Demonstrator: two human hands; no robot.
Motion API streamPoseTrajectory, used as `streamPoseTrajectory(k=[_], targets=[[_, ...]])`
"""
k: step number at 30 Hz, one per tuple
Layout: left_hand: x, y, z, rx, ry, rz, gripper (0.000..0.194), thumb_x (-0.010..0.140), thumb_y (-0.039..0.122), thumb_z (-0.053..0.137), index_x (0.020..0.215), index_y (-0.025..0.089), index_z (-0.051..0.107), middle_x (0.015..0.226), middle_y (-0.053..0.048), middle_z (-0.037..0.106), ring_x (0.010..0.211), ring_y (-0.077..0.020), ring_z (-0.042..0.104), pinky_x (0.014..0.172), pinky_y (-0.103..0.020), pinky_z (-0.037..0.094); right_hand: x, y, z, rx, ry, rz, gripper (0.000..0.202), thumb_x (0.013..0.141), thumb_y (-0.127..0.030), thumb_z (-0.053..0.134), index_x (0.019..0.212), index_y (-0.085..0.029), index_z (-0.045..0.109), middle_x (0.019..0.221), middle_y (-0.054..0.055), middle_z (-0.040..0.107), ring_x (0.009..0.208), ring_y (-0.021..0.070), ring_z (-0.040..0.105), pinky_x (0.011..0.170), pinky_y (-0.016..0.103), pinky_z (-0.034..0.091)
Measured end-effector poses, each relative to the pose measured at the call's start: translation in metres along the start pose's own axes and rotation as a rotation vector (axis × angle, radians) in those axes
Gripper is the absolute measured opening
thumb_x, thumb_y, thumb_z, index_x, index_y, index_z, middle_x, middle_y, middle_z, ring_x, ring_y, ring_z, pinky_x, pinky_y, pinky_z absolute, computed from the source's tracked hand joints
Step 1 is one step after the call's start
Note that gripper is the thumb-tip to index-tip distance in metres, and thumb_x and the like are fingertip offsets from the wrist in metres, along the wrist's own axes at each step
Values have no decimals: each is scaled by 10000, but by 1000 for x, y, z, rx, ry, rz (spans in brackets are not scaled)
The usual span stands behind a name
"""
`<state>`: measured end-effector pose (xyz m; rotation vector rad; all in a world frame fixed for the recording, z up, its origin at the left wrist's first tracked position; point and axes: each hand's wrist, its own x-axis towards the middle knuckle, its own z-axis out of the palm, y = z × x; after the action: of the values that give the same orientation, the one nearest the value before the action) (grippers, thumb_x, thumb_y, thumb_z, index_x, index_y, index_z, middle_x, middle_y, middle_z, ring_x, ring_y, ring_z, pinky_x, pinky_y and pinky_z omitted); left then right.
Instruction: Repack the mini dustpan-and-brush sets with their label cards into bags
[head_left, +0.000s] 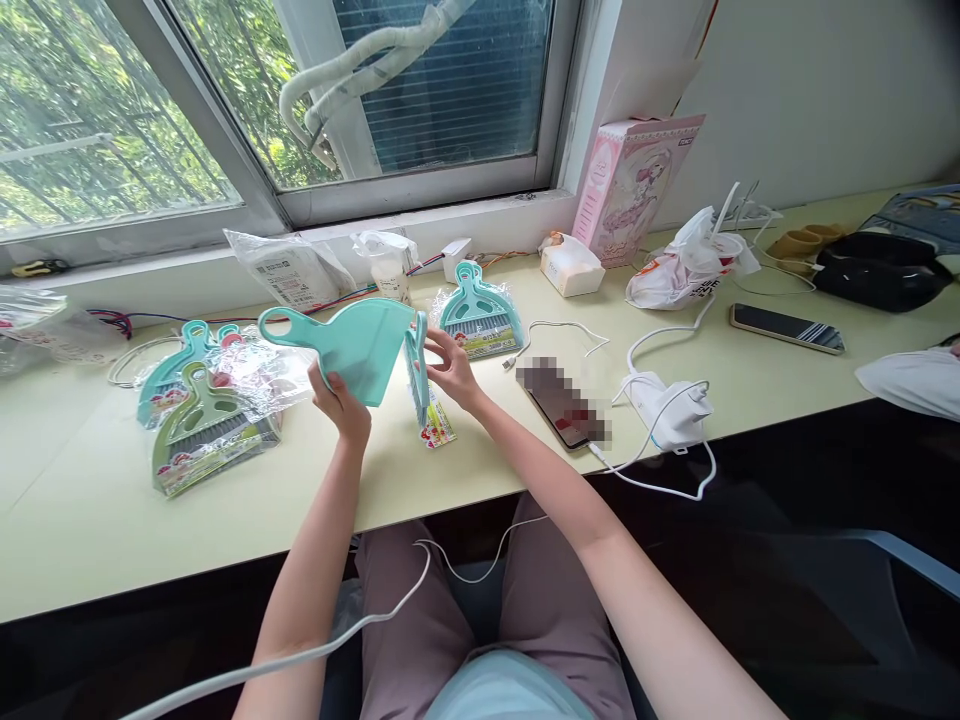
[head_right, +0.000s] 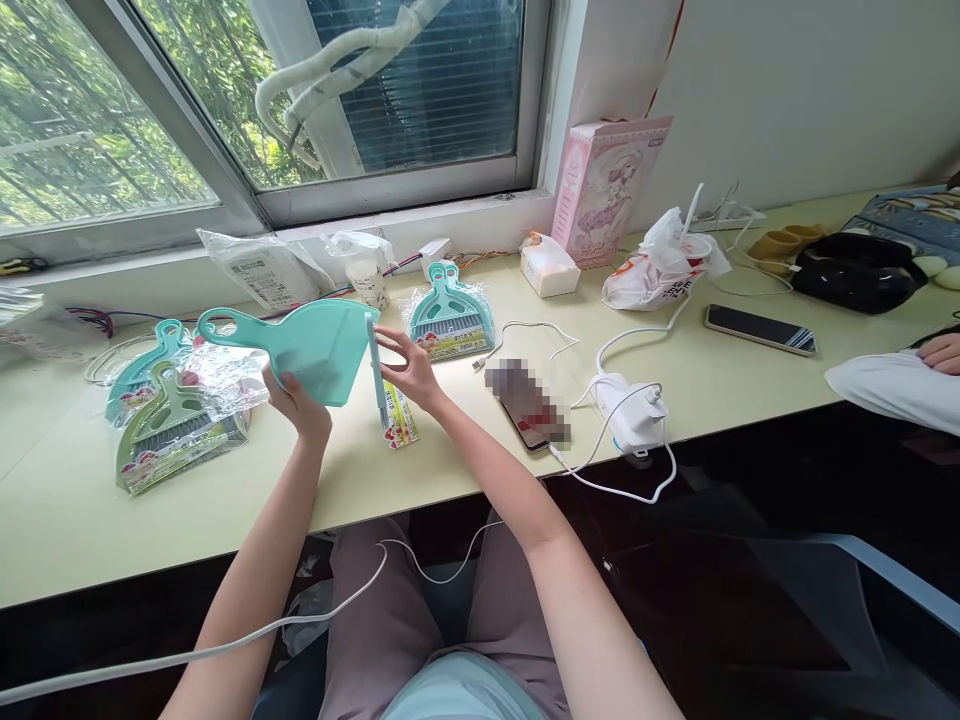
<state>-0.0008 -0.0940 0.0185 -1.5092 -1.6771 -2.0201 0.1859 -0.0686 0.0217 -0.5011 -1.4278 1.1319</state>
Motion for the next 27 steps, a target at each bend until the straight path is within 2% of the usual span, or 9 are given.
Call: streamPoseTrajectory(k=[3, 5, 9, 12, 15, 20, 22, 25, 27], targets=[[-4, -2, -1, 45, -46, 28, 637, 968, 656, 265, 1231, 160, 566, 987, -112, 642, 841, -212, 590, 748, -335, 447, -4, 0, 6, -90, 45, -8, 646, 798, -579, 693, 1366, -328, 515, 1479, 52, 516, 1360, 276, 513, 888, 364, 631], [-11, -6, -2, 49, -127, 66, 646, 950, 672, 307, 1248, 153, 550, 1000, -125, 647, 840, -225, 609, 746, -341, 452, -7, -3, 9, -187, 104, -5, 633, 829, -564, 664, 1385, -317, 490, 1517, 66, 471, 1363, 266, 501, 861, 342, 635], [-27, -11, 2, -29, -452, 201, 686, 873, 695, 469, 1283, 145, 498, 914, -112, 659, 701, -219, 614, 653, -332, 457, -11, -7, 14, -284, 259, -22, 600, 879, -471, 637, 1418, -286, 448, 1547, 114, 409, 1355, 264, 491, 886, 356, 620], [-35, -9, 10, -81, -605, 263, 744, 795, 688, 600, 1313, 179, 440, 1027, -147, 670, 792, -251, 649, 672, -345, 484, -13, -9, 17, -318, 343, -45, 588, 906, -385, 614, 1450, -303, 403, 1531, 122, 404, 1349, 269, 485, 903, 382, 612], [-38, -6, 16, -74, -626, 220, 698, 799, 623, 646, 1301, 189, 428, 1029, -153, 664, 820, -253, 657, 676, -339, 485, -15, -7, 19, -392, 332, -100, 523, 933, -352, 573, 1431, -321, 416, 1523, 99, 394, 1372, 250, 453, 909, 368, 612], [-32, -2, 10, -110, -525, 114, 476, 908, 490, 552, 1264, 200, 425, 826, -48, 631, 609, -174, 551, 594, -311, 428, -15, -2, 18, -540, 183, -173, 413, 953, -401, 552, 1357, -333, 500, 1524, 71, 382, 1358, 230, 466, 953, 382, 589], [-27, 2, 6, -158, -480, 68, 457, 919, 459, 547, 1280, 210, 419, 814, -23, 620, 604, -155, 526, 598, -295, 413, -13, -3, 16, -663, 209, -162, 397, 952, -402, 558, 1341, -326, 535, 1517, 76, 409, 1372, 255, 453, 1061, 445, 507], [-19, 9, 3, -213, -466, -43, 417, 912, 461, 562, 1240, 217, 478, 699, 26, 567, 555, -132, 469, 567, -269, 374, -7, -7, 9, -835, 303, -142, 465, 919, -428, 611, 1363, -307, 547, 1503, 90, 459, 1446, 305, 357, 1189, 532, 302], [-14, 13, 4, -262, -494, -130, 410, 893, 485, 581, 1196, 212, 541, 641, 37, 542, 544, -133, 462, 556, -266, 368, -3, -11, 2, -883, 300, -115, 480, 911, -453, 623, 1364, -306, 559, 1435, 85, 551, 1412, 307, 409, 1212, 569, 190]])
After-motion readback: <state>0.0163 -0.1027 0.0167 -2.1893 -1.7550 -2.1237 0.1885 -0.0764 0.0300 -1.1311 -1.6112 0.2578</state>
